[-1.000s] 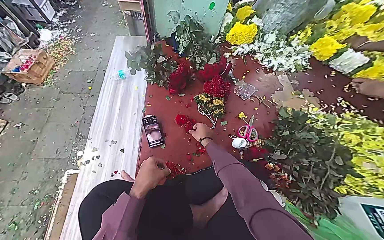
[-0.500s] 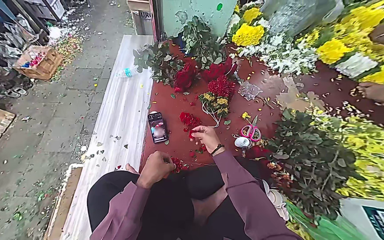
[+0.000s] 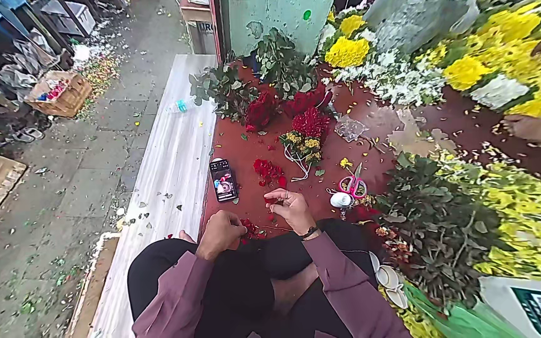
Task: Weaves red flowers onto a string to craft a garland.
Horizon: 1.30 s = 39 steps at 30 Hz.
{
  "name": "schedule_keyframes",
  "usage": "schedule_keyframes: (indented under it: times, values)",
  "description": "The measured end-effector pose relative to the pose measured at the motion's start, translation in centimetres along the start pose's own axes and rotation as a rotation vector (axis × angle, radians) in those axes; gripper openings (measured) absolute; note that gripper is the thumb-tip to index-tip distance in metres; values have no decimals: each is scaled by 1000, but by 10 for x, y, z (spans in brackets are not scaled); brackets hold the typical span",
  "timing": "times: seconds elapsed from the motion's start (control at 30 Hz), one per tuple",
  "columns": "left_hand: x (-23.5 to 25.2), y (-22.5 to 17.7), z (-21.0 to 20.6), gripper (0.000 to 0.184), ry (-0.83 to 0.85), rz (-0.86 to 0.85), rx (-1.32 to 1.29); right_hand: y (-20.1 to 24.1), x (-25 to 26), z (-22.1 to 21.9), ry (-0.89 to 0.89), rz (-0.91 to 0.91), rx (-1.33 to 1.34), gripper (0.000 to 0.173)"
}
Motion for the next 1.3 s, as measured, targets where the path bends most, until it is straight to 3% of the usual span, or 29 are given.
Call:
schedule_keyframes:
  times: [0.1, 0.23, 0.37, 0.6, 0.83, 0.9, 0.97, 1.0, 1.1, 1.17, 1.3]
  values:
    - [0, 0, 4, 19, -41, 16, 4, 7, -7, -7, -18, 37, -29, 16]
    - [0, 1, 7, 22, -92, 11, -29, 14, -21, -19, -40, -21, 115, 18]
    - [0, -3, 4, 18, -61, -50, -172, 15, -40, -41, 23, -192, 291, 53]
    - [-2, -19, -3, 17, 37, -179, -235, -9, -38, -49, 9, -378, 97, 73]
    - [-1, -14, -1, 20, 46, -188, -218, -10, -31, -24, 132, -244, -150, 116]
    - [-2, -13, 0, 23, 40, -176, -212, -7, -28, -15, 186, -156, -290, 111]
    - [-3, -12, 2, 25, 28, -158, -214, -12, -29, -21, 319, -113, -308, 95]
    - [-3, -11, 3, 24, 21, -148, -209, -16, -30, -24, 360, -128, -263, 80]
    - [-3, -9, 9, 23, -11, -108, -198, -20, -25, -11, 268, -159, -279, 24]
    - [-4, -4, 13, 24, -62, -64, -164, -9, -24, -3, 310, -122, -262, 19]
    - [-2, -1, 11, 26, -124, 58, 20, 10, -44, -31, 619, -1, -222, 19]
Point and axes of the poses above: each hand's wrist, its own x-axis towards the middle knuckle, its own z-axis out of the back of the hand, y = z × x, the point moved 6 cm from there along x, towards the middle knuckle, and after that the axes turned 5 degrees about -z, right-handed, at the moved point
